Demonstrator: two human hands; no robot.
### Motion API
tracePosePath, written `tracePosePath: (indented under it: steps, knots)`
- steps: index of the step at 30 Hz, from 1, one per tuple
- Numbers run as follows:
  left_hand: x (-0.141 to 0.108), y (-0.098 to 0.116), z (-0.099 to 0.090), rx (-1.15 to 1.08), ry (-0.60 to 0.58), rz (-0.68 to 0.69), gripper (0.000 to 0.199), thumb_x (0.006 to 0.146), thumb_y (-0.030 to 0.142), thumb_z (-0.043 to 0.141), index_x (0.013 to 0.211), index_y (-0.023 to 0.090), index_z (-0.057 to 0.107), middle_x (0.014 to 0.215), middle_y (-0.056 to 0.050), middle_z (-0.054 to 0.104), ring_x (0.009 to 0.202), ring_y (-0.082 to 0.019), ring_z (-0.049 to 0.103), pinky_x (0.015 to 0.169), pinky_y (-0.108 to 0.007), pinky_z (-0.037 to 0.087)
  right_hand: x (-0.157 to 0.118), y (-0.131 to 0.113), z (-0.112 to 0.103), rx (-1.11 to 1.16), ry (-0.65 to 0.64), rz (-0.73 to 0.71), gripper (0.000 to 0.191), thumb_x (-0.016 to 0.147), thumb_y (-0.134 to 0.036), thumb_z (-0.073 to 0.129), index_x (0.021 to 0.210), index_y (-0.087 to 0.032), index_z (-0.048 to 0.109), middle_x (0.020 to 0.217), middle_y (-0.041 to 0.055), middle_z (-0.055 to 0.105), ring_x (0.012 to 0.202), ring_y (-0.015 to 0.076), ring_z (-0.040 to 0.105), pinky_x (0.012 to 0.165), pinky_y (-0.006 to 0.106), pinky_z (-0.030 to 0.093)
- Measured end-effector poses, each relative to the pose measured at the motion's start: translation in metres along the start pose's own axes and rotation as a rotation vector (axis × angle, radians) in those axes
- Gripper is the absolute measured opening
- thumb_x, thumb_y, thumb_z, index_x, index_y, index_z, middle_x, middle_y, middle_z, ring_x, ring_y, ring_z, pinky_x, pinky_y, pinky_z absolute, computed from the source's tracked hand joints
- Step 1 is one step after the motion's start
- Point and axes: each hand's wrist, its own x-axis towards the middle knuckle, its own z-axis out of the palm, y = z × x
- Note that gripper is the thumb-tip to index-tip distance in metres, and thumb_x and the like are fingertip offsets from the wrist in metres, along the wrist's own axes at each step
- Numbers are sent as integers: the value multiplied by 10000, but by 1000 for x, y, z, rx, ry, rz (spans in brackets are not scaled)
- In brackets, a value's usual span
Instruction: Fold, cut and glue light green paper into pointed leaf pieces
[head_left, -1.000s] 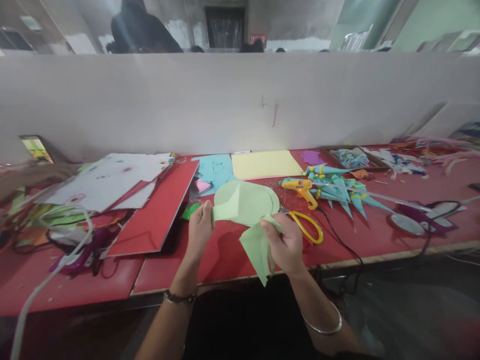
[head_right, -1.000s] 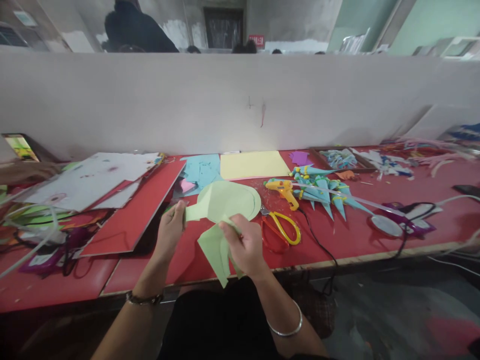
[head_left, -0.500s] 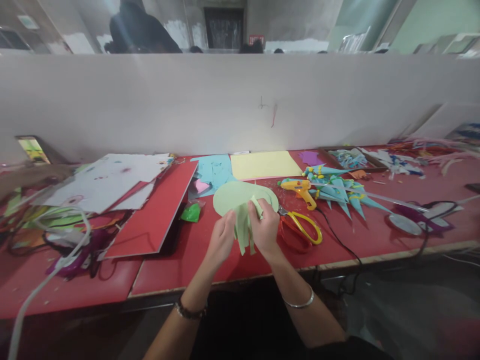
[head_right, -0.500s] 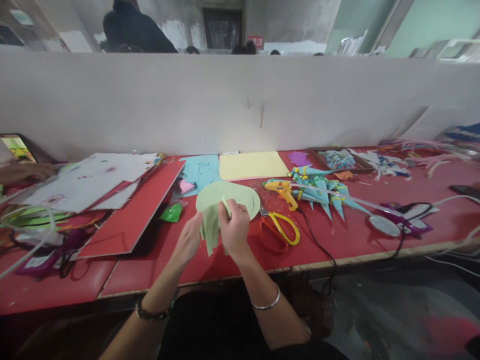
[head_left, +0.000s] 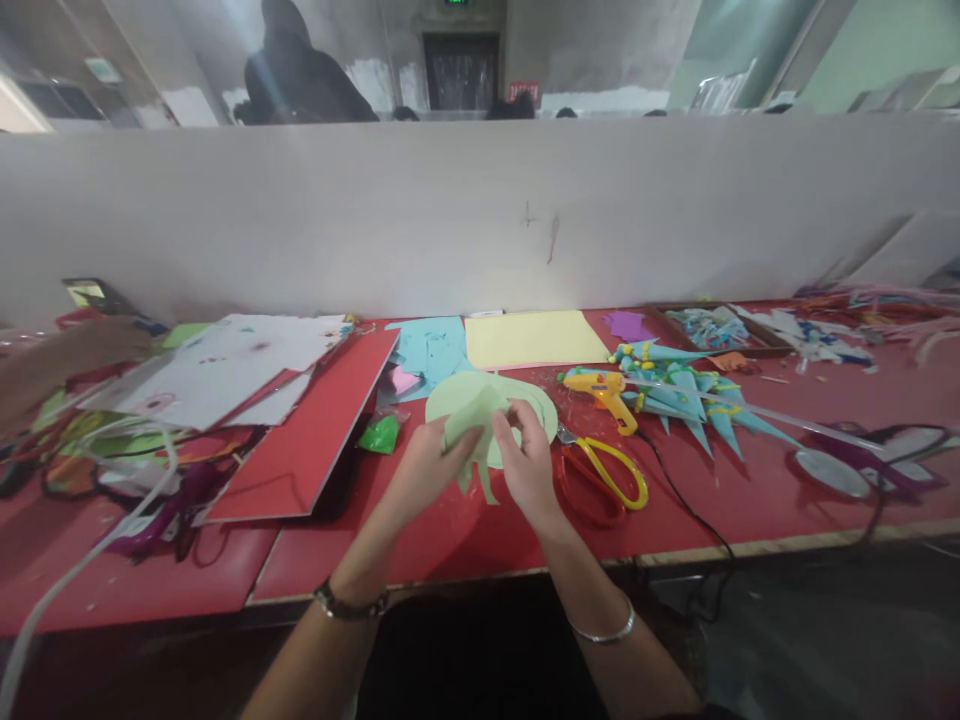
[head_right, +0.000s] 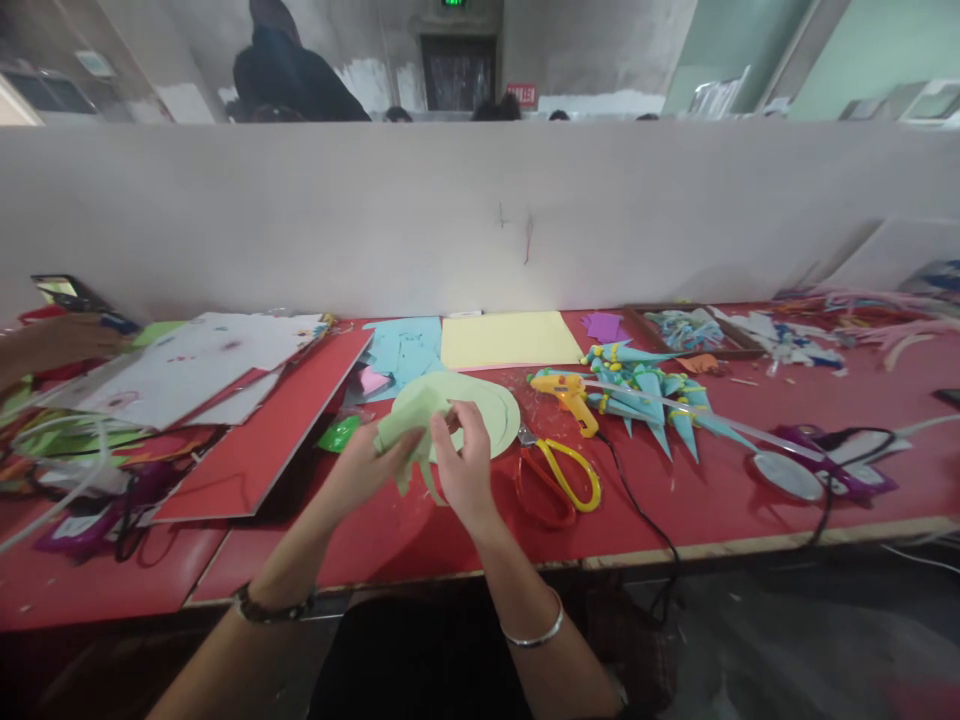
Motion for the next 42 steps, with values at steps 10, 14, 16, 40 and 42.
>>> tracePosePath:
  steps: [10, 14, 16, 40, 42]
  knots:
    - [161, -53, -64, 455, 241, -247, 338, 734, 379, 483, 899, 129, 641, 734, -50, 660, 719, -185, 609, 640, -249, 439, -47, 40, -31, -714, -293, -232, 322, 788, -181, 457, 1101, -168, 531, 1029, 93, 584, 983, 228, 511, 843, 393, 427]
    - [200, -88, -68, 564, 215, -337, 258, 689, 337, 555, 778, 111, 642, 679, -81, 649, 708, -212, 615, 615, -262, 422, -72, 56, -35, -910, -237, -340, 437, 757, -164, 471, 1194, -152, 486, 1167, 122, 549, 1076, 264, 496, 864, 412, 439]
    - [209, -102, -66, 621, 213, -392, 286, 673, 360, 572, 762, 95, 631, 719, -125, 653, 749, -255, 613, 630, -299, 421, -75, 61, -37, -958, -239, -371, 459, 754, -177, 477, 1212, -170, 473, 1194, 115, 541, 1089, 265, 499, 859, 407, 452]
    - [39, -49, 32, 714, -420, -56, 719, 729, 500, 507, 1343, 192, 293, 1435, -93, 257, 1331, -282, 152, 1051, -538, 52, -64, 69, -44, -967, -228, -297, 376, 803, -169, 396, 1156, -187, 522, 1126, 111, 561, 1045, 238, 517, 869, 414, 446]
    - [13, -54, 38, 663, -436, -16, 700, 756, 517, 466, 1353, 204, 277, 1446, -90, 226, 1332, -273, 157, 1050, -525, 123, -57, 70, -51, -1011, -212, -299, 378, 811, -155, 382, 1161, -187, 521, 1145, 122, 546, 1087, 248, 489, 878, 429, 436]
